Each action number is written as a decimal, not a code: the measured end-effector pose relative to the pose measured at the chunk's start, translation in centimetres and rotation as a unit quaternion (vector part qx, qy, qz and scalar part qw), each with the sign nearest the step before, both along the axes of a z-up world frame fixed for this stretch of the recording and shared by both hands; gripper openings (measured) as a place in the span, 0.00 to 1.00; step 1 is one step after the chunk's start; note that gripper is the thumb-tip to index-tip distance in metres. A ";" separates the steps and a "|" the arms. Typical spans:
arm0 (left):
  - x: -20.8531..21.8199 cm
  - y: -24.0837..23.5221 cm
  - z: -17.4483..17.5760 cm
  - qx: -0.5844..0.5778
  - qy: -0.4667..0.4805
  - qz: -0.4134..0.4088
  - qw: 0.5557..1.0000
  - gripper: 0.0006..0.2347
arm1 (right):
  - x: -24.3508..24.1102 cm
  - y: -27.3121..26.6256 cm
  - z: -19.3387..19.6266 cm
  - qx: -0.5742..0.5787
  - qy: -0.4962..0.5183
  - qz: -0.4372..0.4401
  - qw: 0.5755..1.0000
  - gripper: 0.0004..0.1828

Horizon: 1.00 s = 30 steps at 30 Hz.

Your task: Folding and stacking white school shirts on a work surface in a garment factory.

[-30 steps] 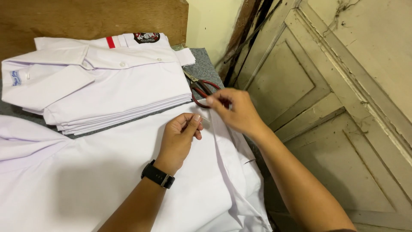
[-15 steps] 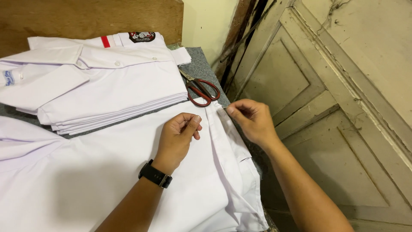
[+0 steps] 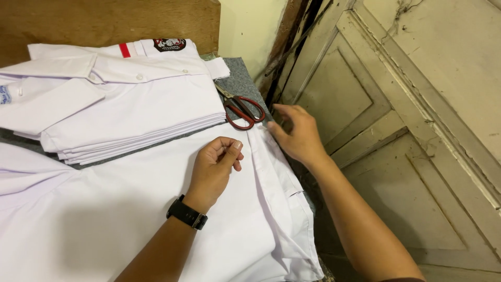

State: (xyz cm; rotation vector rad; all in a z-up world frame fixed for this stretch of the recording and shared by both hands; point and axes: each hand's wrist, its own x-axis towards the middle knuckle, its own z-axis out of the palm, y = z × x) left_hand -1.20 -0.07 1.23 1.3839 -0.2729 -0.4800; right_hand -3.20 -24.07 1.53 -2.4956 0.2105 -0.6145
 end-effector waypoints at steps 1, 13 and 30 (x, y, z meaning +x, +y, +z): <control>-0.1 0.0 0.1 0.002 -0.003 -0.001 1.000 0.08 | 0.7 1.4 0.4 -0.026 -0.022 0.055 0.998 0.27; 0.1 0.2 0.2 0.005 -0.010 -0.018 1.000 0.08 | 7.1 5.2 1.7 -0.031 0.155 0.027 0.987 0.41; 0.1 0.1 0.0 -0.019 0.007 0.010 1.000 0.08 | -1.0 4.4 1.4 -0.179 0.182 0.069 0.964 0.17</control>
